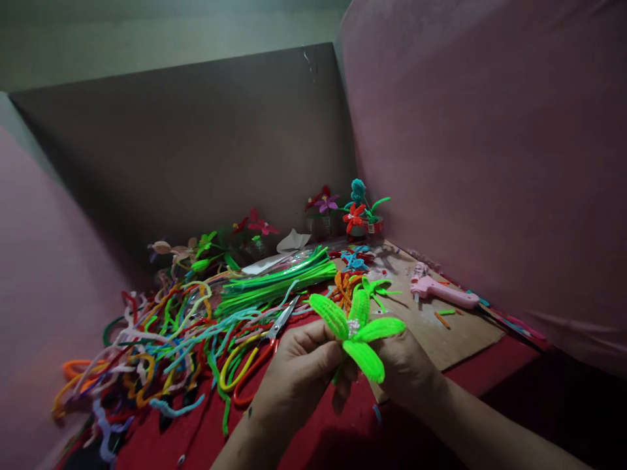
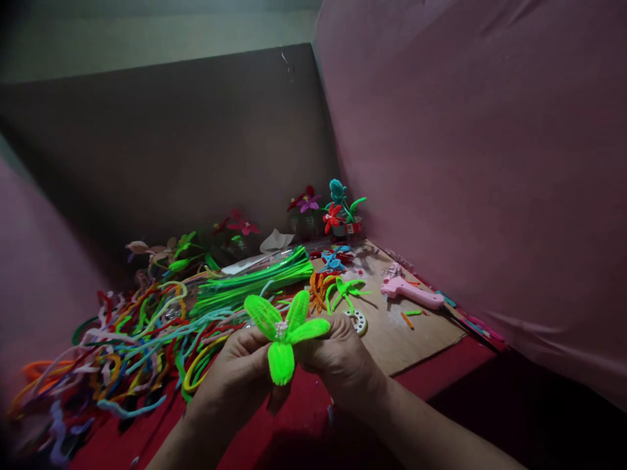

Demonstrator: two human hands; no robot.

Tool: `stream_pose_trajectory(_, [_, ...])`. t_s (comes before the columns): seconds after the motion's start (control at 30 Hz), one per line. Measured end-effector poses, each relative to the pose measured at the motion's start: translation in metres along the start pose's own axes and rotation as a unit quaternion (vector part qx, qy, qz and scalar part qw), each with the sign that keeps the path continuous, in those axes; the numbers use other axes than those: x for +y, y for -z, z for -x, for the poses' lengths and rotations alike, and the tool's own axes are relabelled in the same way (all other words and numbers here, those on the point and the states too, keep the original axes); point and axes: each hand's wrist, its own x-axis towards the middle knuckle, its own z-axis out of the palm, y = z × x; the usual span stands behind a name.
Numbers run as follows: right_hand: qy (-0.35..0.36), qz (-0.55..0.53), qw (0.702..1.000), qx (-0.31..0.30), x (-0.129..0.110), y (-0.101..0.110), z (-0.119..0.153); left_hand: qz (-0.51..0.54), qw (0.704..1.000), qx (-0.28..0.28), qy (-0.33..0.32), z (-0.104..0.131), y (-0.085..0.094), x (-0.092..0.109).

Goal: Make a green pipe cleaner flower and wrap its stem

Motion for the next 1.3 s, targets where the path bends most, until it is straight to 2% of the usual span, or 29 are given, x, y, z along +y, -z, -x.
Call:
stream_pose_trajectory(0.17, [0.012,0.042,0.998,0.041,0.000,-0.001,0.001,-0.026,0.995,0.090,-0.023,-0.001,-0.006,-0.002])
stream_pose_trajectory(0.27, [0.027,0.063,0.996,0.065,-0.002,-0.006,0.004,-0.017,0.991,0.124,-0.048,-0.002,-0.007,-0.006])
stream_pose_trajectory(0.43, [0.088,0.071,0.992,0.061,-0.006,-0.018,0.009,-0.010,0.987,0.152,-0.053,-0.002,-0.005,-0.010])
stream_pose_trajectory(0.6, [0.058,0.029,0.996,0.061,-0.005,-0.026,0.012,0.001,0.982,0.174,-0.072,-0.002,-0.008,-0.012])
stream_pose_trajectory(0.83, [0.055,0.020,0.992,0.116,-0.005,-0.034,0.008,-0.028,0.982,0.170,-0.079,-0.003,-0.006,-0.016])
stream_pose_trajectory(1.13, [0.059,0.033,0.995,0.070,-0.001,-0.022,0.005,0.002,0.983,0.170,-0.076,-0.003,-0.005,-0.013])
stream_pose_trajectory(1.3, [0.042,0.036,0.998,0.042,0.000,-0.020,0.003,0.034,0.989,0.141,-0.041,-0.006,0.001,-0.012])
